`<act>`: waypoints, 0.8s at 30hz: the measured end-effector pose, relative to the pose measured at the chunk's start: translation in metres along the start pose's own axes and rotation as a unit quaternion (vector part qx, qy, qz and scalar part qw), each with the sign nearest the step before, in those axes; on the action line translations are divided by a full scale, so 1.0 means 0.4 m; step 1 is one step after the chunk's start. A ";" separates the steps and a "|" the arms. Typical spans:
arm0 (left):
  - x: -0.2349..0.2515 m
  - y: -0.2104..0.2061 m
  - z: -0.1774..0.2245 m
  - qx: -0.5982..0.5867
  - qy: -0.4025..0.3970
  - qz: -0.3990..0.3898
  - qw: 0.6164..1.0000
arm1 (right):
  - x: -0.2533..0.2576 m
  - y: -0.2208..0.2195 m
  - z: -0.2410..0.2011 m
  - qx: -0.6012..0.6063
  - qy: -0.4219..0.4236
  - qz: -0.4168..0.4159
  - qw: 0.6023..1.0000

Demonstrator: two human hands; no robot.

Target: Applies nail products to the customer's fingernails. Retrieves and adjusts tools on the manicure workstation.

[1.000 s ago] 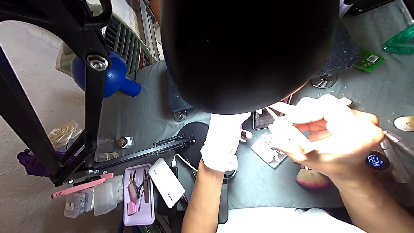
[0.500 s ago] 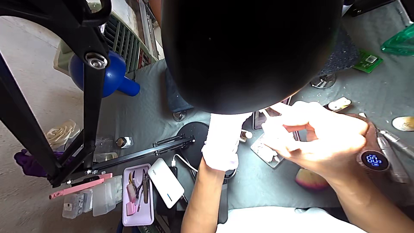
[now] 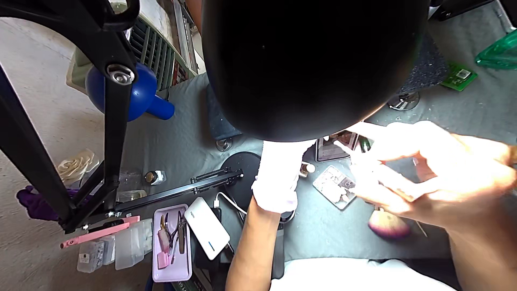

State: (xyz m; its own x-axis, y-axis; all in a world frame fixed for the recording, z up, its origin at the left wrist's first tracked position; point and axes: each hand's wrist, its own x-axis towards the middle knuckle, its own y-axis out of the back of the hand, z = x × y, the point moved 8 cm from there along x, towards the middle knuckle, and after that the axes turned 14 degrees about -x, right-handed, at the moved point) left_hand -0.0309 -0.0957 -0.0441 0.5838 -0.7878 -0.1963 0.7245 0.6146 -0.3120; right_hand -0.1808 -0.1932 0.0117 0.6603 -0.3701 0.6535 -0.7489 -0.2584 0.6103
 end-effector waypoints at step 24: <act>-0.005 -0.009 0.011 -0.114 -0.067 0.013 0.991 | 0.102 -0.015 -0.036 -0.120 0.090 -0.080 0.985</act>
State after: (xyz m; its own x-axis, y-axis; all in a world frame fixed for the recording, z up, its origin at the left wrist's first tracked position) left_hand -0.0329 -0.0963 -0.0386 0.6562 -0.7496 -0.0866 0.6154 0.5980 -0.5135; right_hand -0.1484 -0.1938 0.0411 0.7840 -0.1717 0.5966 -0.6140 -0.0730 0.7859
